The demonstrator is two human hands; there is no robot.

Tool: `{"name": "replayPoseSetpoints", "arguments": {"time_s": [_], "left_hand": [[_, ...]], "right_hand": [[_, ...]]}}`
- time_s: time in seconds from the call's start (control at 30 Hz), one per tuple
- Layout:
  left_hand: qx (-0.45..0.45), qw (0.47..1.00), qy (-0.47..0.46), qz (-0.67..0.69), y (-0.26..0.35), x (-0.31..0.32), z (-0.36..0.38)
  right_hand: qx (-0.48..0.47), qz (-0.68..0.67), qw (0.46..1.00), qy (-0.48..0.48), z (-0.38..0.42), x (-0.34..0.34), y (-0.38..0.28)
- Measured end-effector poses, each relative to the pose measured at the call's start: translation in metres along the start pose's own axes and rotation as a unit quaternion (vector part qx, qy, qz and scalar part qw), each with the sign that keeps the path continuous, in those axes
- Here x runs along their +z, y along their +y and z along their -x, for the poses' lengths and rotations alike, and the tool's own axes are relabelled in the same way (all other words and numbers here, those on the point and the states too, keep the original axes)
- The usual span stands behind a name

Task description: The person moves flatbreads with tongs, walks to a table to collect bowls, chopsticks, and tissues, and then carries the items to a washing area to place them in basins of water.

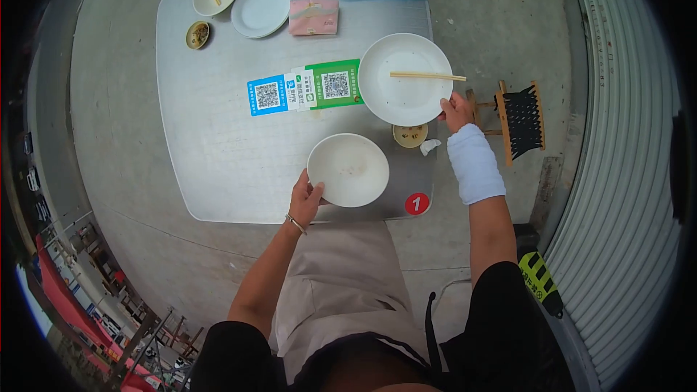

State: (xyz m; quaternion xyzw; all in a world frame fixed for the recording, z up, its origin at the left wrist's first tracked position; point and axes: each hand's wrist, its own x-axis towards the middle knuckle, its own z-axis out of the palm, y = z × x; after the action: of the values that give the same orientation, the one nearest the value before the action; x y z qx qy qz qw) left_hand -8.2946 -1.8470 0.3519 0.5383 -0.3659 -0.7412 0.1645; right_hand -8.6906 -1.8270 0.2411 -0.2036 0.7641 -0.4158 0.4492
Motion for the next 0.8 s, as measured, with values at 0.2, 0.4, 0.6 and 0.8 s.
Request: {"name": "replayPoseSetpoints", "arguments": {"time_s": [0.2,0.4,0.6,0.8], "left_hand": [[0.041,0.995,0.062,0.069,0.045,-0.070,0.016],[0.057,0.990,0.108,0.073,0.053,-0.159,0.025],[0.032,0.991,0.124,0.047,0.041,-0.250,0.031],[0.029,0.991,0.115,0.064,0.041,-0.298,0.014]], "right_hand": [[0.012,-0.022,0.998,-0.059,0.072,0.084,-0.018],[0.059,-0.050,0.995,-0.063,0.124,0.235,0.017],[0.075,-0.104,0.991,-0.038,0.155,0.374,0.027],[0.087,-0.058,0.993,0.059,0.179,0.415,0.000]]}}
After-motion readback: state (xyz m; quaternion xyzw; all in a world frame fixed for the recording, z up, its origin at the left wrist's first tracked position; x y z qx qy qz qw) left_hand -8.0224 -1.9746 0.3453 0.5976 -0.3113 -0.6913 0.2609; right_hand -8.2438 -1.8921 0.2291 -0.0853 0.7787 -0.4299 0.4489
